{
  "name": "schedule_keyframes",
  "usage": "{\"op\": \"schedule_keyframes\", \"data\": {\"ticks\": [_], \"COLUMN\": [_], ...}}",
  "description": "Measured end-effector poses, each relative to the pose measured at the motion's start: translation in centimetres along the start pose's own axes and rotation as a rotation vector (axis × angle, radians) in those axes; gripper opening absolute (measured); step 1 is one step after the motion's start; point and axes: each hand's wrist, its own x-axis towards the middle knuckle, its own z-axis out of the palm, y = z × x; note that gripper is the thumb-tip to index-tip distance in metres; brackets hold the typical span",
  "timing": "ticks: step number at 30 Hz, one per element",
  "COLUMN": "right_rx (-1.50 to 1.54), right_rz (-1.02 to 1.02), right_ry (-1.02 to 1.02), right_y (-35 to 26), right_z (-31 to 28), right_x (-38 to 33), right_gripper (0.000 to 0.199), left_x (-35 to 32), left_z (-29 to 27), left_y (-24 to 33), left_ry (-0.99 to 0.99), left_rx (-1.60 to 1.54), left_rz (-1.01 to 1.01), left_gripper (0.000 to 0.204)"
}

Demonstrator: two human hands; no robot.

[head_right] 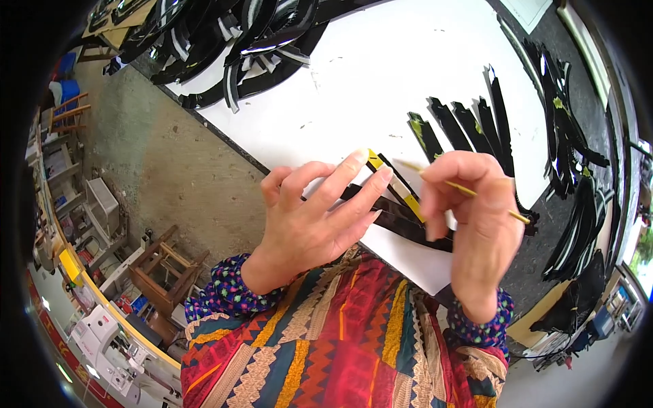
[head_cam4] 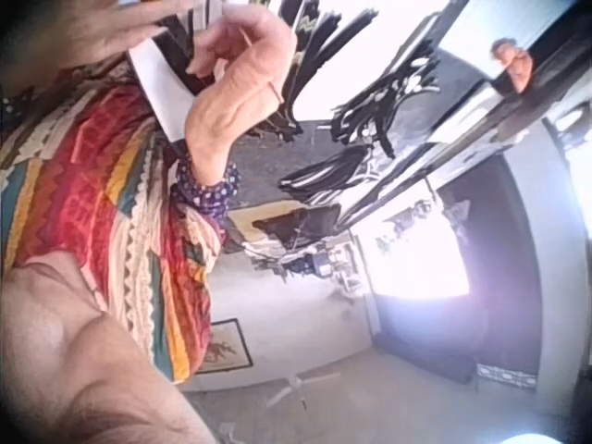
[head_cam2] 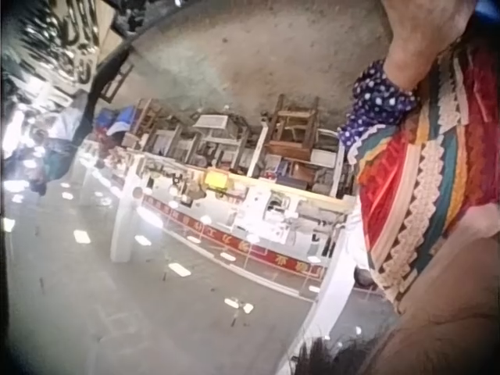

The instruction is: Applying markings or adhesive to black shoe components using a small stick or applicator.

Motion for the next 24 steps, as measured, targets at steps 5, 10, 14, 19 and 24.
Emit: {"op": "schedule_keyframes", "data": {"ticks": [5, 10, 14, 19, 24], "right_rx": [0.033, -0.177, -0.204, -0.318, -0.414], "right_rz": [-0.147, -0.301, -0.322, -0.383, -0.413], "right_ry": [-0.102, -0.12, -0.117, -0.133, -0.147], "right_y": [1.7, 2.2, 2.4, 2.5, 1.9], "right_z": [1.4, 2.0, 2.6, 2.7, 2.5], "right_x": [0.3, 0.3, 0.5, 0.7, 0.9], "right_gripper": [0.02, 0.031, 0.031, 0.028, 0.027], "left_x": [-0.1, 0.0, -0.2, -0.3, -0.2], "left_z": [-0.1, 0.0, 0.2, 0.3, 0.3], "left_y": [0.1, 0.2, 0.3, 0.2, 0.4], "left_ry": [0.007, 0.043, 0.059, 0.054, 0.064], "left_rx": [-0.013, -0.031, -0.047, -0.051, -0.058], "left_rz": [-0.002, -0.01, -0.019, -0.02, -0.036], "left_gripper": [0.04, 0.037, 0.033, 0.033, 0.033]}}
